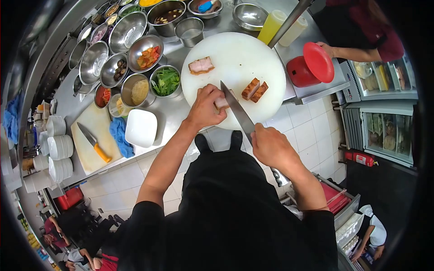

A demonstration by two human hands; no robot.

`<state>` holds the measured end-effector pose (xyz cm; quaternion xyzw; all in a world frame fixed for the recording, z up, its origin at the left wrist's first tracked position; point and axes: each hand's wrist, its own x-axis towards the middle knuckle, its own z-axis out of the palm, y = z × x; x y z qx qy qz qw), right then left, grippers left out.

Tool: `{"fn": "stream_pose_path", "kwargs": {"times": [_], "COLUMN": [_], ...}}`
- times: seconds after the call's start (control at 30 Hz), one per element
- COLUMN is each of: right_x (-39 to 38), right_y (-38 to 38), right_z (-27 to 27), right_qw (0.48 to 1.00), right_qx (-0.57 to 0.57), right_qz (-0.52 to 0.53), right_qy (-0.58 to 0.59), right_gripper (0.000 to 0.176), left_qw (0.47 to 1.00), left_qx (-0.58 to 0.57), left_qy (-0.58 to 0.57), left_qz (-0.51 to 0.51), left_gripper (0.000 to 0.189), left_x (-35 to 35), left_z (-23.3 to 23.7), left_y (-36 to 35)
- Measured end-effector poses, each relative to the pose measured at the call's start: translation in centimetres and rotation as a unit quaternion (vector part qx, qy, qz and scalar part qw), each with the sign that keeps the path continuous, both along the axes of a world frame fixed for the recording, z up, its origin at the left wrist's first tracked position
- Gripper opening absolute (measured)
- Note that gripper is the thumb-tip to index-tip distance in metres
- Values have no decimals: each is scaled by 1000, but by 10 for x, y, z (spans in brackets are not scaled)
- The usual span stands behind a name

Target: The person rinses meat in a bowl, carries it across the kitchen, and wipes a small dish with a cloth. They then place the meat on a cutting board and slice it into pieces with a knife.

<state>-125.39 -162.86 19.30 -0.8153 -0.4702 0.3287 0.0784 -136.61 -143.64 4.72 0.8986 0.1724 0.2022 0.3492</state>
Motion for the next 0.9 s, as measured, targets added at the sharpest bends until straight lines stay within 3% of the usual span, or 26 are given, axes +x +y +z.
{"fn": "stream_pose_path", "kwargs": {"times": [0.17,0.43,0.7,0.9], "right_x": [-7,-6,-5,-8], "right_y": [30,9,16,46], "right_z": [-57,-2,-4,-25], "right_qw": [1000,999,999,998], "right_qx": [11,20,-25,-13], "right_qz": [-24,-27,3,-23], "right_qy": [-9,-13,26,59], "right_gripper": [20,18,20,22], "left_qw": [1000,996,999,998], "left_qx": [12,-13,-11,15], "left_qy": [-19,-80,-34,-45], "left_qz": [2,34,40,46], "left_gripper": [37,51,29,27], "left_x": [-1,-15,-10,-11], "left_z": [-3,2,0,-4], "left_y": [1,-2,-4,-4]}}
